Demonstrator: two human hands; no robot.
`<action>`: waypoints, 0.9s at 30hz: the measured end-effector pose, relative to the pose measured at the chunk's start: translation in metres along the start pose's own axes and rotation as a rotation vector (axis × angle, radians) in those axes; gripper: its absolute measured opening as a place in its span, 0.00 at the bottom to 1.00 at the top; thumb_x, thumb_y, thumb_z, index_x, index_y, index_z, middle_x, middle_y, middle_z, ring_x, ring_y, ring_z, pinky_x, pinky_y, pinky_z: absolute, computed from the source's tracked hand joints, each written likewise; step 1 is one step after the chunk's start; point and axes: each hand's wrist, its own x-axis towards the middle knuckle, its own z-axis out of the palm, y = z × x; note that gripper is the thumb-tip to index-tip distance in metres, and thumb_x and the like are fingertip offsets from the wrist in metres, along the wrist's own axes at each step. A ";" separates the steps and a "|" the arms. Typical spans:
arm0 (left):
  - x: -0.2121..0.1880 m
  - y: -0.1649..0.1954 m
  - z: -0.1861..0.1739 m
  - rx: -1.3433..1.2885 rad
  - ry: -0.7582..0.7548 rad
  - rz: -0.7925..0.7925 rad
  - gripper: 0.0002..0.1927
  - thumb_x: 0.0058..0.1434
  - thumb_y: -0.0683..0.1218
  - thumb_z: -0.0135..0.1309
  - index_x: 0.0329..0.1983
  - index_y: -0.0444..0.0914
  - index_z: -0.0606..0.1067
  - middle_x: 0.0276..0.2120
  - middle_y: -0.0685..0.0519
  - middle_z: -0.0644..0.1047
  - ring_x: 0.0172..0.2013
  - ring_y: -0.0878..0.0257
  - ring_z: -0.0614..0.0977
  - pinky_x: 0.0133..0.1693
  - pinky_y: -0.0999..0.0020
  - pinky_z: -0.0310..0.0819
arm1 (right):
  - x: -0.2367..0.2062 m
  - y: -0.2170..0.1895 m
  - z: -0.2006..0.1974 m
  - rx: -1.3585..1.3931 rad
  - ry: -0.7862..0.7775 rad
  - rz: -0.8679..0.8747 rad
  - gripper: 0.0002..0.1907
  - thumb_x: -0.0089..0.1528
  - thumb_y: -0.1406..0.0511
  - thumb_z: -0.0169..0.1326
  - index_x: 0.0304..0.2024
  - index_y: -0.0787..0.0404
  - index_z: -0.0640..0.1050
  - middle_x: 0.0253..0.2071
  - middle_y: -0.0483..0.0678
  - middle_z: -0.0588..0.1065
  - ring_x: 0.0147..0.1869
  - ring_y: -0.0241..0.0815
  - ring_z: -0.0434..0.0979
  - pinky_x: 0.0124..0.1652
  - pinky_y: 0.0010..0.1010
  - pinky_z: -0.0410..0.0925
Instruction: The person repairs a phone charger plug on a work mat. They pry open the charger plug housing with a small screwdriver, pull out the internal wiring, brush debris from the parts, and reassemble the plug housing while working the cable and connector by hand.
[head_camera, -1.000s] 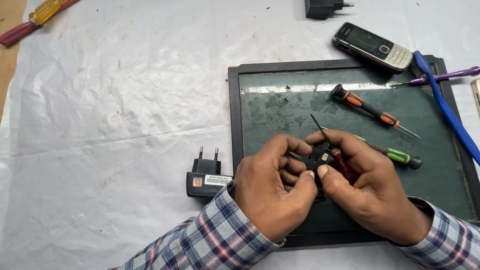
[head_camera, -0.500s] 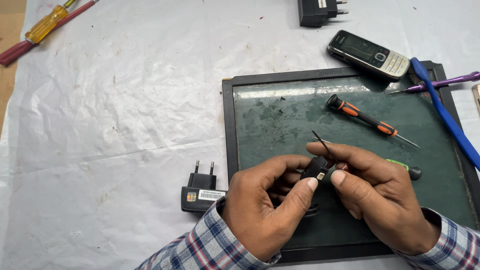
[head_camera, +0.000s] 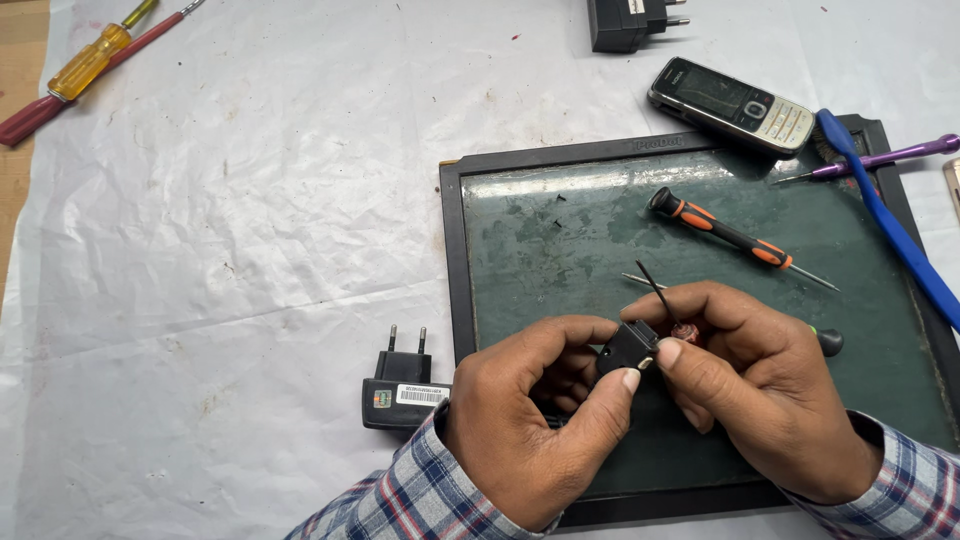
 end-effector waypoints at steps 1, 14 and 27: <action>0.000 0.000 0.000 0.004 0.002 0.011 0.16 0.60 0.44 0.59 0.49 0.32 0.79 0.27 0.54 0.82 0.27 0.74 0.82 0.30 0.79 0.79 | 0.000 0.001 0.000 0.008 -0.008 -0.005 0.17 0.68 0.70 0.52 0.58 0.72 0.78 0.29 0.45 0.72 0.24 0.28 0.69 0.21 0.20 0.63; -0.001 -0.008 0.000 -0.053 0.017 0.053 0.15 0.59 0.43 0.63 0.48 0.32 0.78 0.28 0.54 0.82 0.28 0.73 0.83 0.31 0.78 0.80 | -0.004 0.005 -0.008 0.029 -0.031 0.056 0.17 0.68 0.68 0.53 0.57 0.72 0.77 0.23 0.45 0.75 0.21 0.29 0.68 0.19 0.21 0.61; -0.001 -0.003 -0.001 -0.126 -0.011 -0.002 0.17 0.65 0.44 0.56 0.54 0.30 0.80 0.30 0.55 0.84 0.29 0.75 0.82 0.32 0.80 0.78 | -0.004 0.005 -0.008 0.088 -0.045 -0.010 0.17 0.68 0.68 0.54 0.57 0.73 0.77 0.38 0.50 0.82 0.24 0.24 0.68 0.22 0.17 0.64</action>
